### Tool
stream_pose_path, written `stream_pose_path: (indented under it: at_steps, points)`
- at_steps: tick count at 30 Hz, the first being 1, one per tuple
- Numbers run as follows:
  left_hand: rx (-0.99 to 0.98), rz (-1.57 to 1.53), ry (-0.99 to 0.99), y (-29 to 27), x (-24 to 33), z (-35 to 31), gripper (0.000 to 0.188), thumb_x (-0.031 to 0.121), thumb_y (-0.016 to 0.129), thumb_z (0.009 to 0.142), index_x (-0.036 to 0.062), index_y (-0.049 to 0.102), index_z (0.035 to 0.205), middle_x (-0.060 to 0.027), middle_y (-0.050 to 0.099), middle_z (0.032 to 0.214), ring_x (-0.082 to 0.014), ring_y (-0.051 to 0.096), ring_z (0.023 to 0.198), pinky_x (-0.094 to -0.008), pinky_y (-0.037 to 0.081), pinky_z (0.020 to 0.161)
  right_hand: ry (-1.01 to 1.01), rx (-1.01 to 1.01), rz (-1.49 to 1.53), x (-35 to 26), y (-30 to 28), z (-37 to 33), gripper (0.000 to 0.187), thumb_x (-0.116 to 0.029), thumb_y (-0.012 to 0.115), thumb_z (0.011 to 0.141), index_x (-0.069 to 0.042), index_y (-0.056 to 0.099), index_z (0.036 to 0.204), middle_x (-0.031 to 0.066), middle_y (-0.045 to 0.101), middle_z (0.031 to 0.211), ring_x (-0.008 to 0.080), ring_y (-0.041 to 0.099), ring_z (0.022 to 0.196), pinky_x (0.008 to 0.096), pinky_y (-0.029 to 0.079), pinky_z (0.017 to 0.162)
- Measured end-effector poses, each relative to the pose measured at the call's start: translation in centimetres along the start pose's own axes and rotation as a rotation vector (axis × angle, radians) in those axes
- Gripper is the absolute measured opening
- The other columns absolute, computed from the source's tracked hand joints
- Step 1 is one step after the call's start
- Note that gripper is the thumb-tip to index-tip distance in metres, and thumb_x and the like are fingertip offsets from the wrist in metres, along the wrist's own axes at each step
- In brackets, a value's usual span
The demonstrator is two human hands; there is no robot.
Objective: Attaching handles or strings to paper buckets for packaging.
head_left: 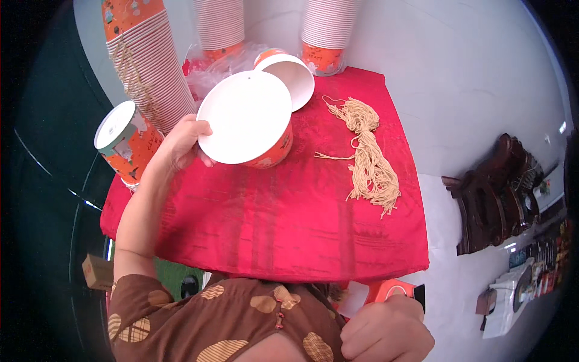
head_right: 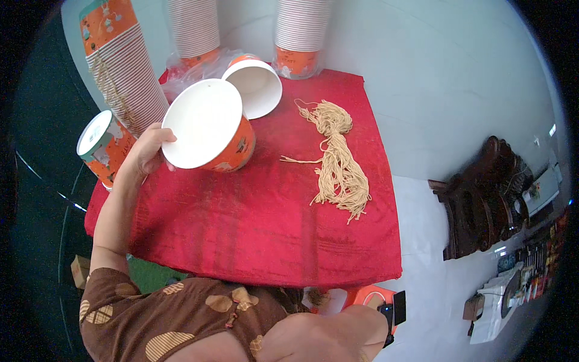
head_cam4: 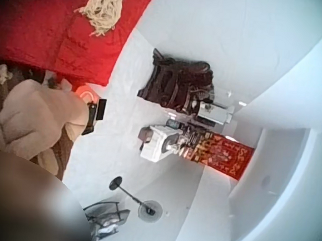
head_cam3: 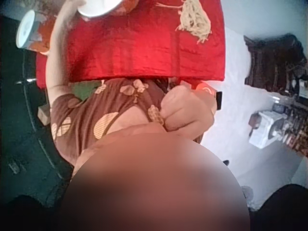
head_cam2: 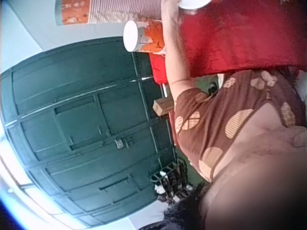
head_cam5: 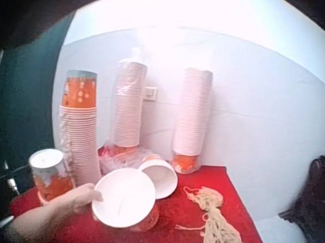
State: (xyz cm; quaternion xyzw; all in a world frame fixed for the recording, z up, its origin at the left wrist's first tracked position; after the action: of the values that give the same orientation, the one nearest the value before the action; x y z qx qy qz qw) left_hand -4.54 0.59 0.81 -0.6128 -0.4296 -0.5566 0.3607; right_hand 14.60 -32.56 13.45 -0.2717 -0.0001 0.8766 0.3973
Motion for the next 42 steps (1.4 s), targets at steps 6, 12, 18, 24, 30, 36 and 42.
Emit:
stream_pose_path:
  at_steps: [6, 12, 18, 24, 30, 36, 42]
  points:
    - [0.022, 0.084, -0.122, -0.7, -0.6, 0.1, 0.039, 0.007, 0.047, 0.084, -0.0260, 0.048, 0.104, -0.0225, 0.064, 0.069, -0.0259, 0.064, 0.047, -0.0314, 0.057, 0.036, 0.031, -0.032, -0.077, -0.5, 0.2, -0.4, 0.018, -0.009, 0.057, 0.088, 0.004, 0.064, 0.079, 0.0110, 0.056, 0.069, 0.0211, 0.052, 0.052, 0.0319, 0.033, 0.042]
    - [0.157, 0.590, 0.132, -2.2, 0.5, 0.0, 0.036, 0.016, 0.047, 0.094, -0.0126, 0.054, 0.115, -0.0256, 0.066, 0.096, -0.0340, 0.069, 0.080, -0.0424, 0.059, 0.071, 0.032, -0.029, -0.095, -0.5, 0.1, -0.1, 0.017, -0.008, 0.058, 0.085, 0.007, 0.064, 0.078, 0.0135, 0.056, 0.068, 0.0218, 0.052, 0.052, 0.0326, 0.034, 0.042]
    - [0.038, 1.165, 0.623, 1.8, 4.8, -4.8, 0.035, 0.000, 0.054, 0.084, -0.0020, 0.057, 0.119, -0.0233, 0.050, 0.137, -0.0381, 0.041, 0.135, -0.0450, 0.036, 0.112, 0.006, -0.024, -0.068, 0.0, -0.3, -0.2, 0.018, -0.007, 0.058, 0.086, 0.006, 0.064, 0.076, 0.0133, 0.056, 0.067, 0.0220, 0.053, 0.052, 0.0324, 0.034, 0.041]
    - [-0.234, 1.469, 0.606, 4.7, 2.4, -5.3, 0.026, -0.007, 0.066, 0.077, 0.0047, 0.067, 0.101, -0.0136, 0.049, 0.141, -0.0354, 0.019, 0.147, -0.0556, 0.022, 0.119, -0.023, -0.037, -0.035, 0.2, -0.4, -0.1, 0.020, -0.009, 0.057, 0.088, 0.004, 0.064, 0.074, 0.0120, 0.056, 0.068, 0.0211, 0.053, 0.052, 0.0317, 0.034, 0.041]
    - [-0.192, 1.324, 0.749, 7.4, 2.5, -5.8, 0.007, -0.001, 0.068, 0.081, -0.0011, 0.064, 0.087, -0.0137, 0.059, 0.127, -0.0365, 0.037, 0.139, -0.0528, 0.030, 0.115, -0.030, -0.031, -0.017, -0.1, -0.6, -0.3, 0.022, -0.010, 0.056, 0.090, 0.003, 0.065, 0.075, 0.0108, 0.056, 0.068, 0.0197, 0.053, 0.052, 0.0311, 0.034, 0.041]
    - [-0.062, 1.389, 0.906, 11.0, 2.9, -6.8, 0.023, 0.004, 0.073, 0.077, 0.0007, 0.058, 0.093, -0.0169, 0.060, 0.120, -0.0381, 0.047, 0.130, -0.0536, 0.037, 0.109, 0.001, -0.025, -0.054, -0.9, -0.5, -0.8, 0.020, -0.008, 0.056, 0.089, 0.005, 0.066, 0.078, 0.0120, 0.058, 0.070, 0.0207, 0.054, 0.053, 0.0309, 0.036, 0.042]
    - [-0.206, 1.002, 1.366, 17.1, 2.0, -10.4, 0.028, 0.003, 0.076, 0.068, -0.0010, 0.057, 0.088, -0.0138, 0.058, 0.092, -0.0309, 0.060, 0.080, -0.0412, 0.052, 0.071, 0.013, -0.022, -0.111, -1.6, -0.3, -1.2, 0.019, -0.007, 0.056, 0.087, 0.007, 0.065, 0.078, 0.0129, 0.058, 0.070, 0.0212, 0.054, 0.053, 0.0312, 0.036, 0.042]
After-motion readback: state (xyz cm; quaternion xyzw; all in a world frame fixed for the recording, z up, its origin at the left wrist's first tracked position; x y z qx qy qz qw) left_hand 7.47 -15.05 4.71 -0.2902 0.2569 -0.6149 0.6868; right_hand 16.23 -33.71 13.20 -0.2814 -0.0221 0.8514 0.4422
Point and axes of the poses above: each hand's wrist, its own z-axis towards the middle knuckle, its own y-axis out of the palm, x = y × z, the point moved 8 cm from there along z, towards the middle knuckle
